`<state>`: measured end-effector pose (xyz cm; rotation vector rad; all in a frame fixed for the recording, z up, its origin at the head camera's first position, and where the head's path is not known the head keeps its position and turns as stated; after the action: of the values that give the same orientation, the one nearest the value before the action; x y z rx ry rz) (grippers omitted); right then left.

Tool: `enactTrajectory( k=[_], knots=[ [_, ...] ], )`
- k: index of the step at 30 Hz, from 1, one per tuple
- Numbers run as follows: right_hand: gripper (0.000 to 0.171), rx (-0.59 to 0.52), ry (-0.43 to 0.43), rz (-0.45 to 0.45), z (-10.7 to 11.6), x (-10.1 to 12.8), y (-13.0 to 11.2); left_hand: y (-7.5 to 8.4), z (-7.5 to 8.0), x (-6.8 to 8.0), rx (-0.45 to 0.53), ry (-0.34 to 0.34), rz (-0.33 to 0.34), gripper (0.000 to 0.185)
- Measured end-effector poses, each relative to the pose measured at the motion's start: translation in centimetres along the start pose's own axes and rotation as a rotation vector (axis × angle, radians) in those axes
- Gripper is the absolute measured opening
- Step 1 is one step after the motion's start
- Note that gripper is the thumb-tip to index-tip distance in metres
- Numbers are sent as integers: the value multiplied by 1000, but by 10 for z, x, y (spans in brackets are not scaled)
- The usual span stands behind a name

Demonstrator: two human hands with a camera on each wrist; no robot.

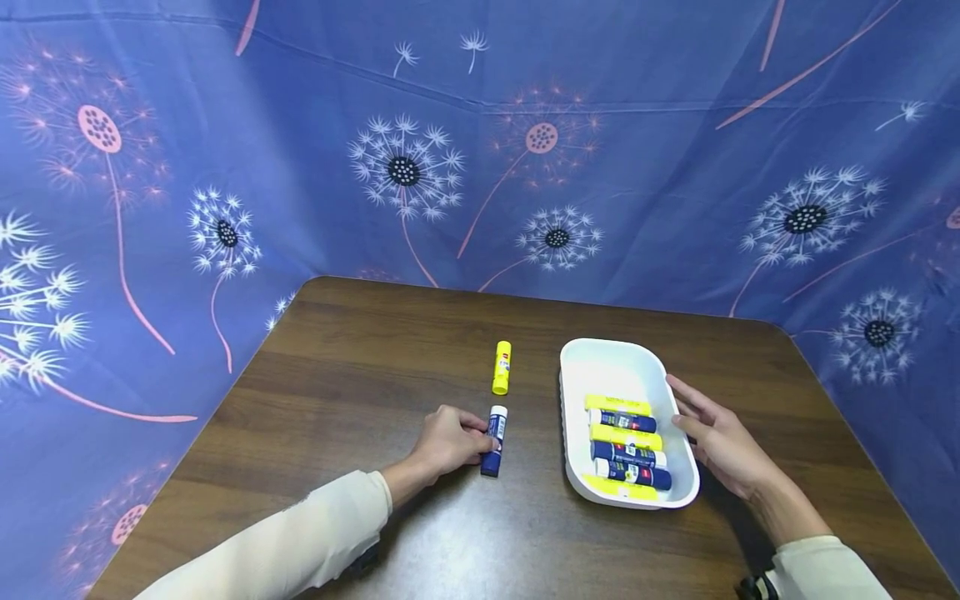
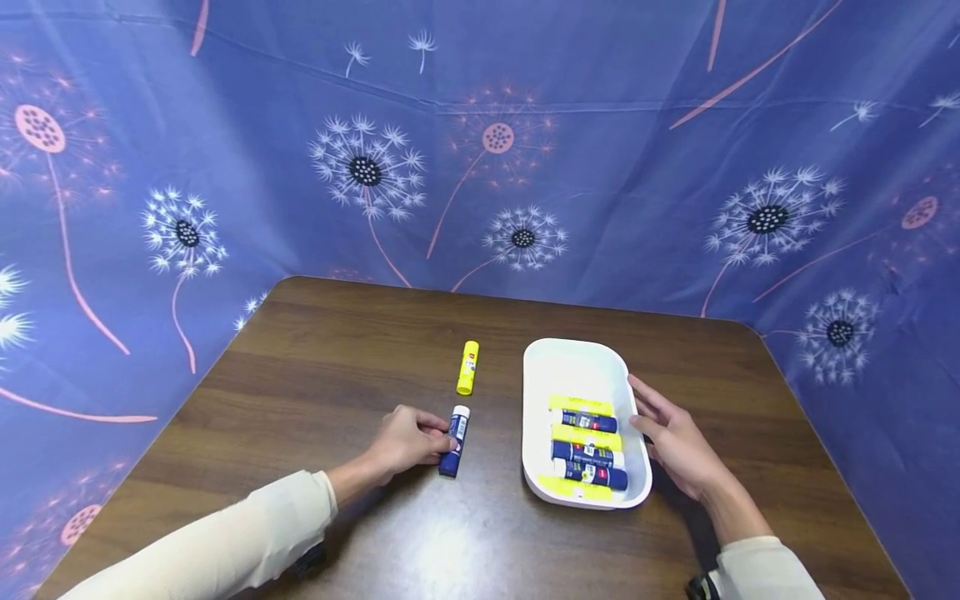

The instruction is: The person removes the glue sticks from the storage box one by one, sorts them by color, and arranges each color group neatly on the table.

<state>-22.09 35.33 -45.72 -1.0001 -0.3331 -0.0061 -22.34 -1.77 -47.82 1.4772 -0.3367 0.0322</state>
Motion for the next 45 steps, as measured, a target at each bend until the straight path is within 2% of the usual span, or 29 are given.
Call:
enactTrajectory(
  k=[6, 12, 16, 20, 22, 25, 28, 31, 35, 40, 45],
  knots=[
    [68, -1, 8, 0, 0, 0, 0, 5, 3, 3, -19, -5, -10, 32],
    [68, 2, 12, -4, 1, 0, 0, 10, 6, -6, -28, -13, -12, 31],
    [68, -8, 6, -2, 1, 0, 0, 35, 6, -17, -80, 5, -60, 33],
    [69, -10, 0, 3, 1, 0, 0, 76, -12, -30, -156, -22, -176, 31],
    [68, -17, 2, 5, 0, 0, 1, 95, -28, -36, -172, -81, -241, 29],
    [68, -33, 3, 9, -2, 0, 0, 113, -56, -46, -178, -226, -288, 28],
    [69, -45, 9, 6, -3, 0, 0, 121, -84, -54, -155, -397, -263, 31],
    [69, -46, 17, -6, -3, 0, 2, 125, -103, -61, -148, -517, -233, 35],
    [69, -37, 22, -19, -3, -1, 3, 127, -117, -69, -168, -606, -220, 39],
    [69, -19, 29, -26, -2, -1, 4, 123, -129, -77, -212, -679, -221, 41],
    [69, -30, 22, -28, -1, -1, 4, 122, -141, -85, -315, -709, -281, 40]
  ],
)
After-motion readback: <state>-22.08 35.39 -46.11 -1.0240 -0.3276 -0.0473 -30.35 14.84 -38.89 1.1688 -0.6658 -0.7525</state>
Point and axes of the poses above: each hand's wrist, its own x-axis away from the middle knuckle, its own z-axis out of the back of the hand, y = z × x, the point moved 9 cm from there along -x, towards the middle knuckle, and after that the axes turned 10 degrees about x, right-handed, at the moved point
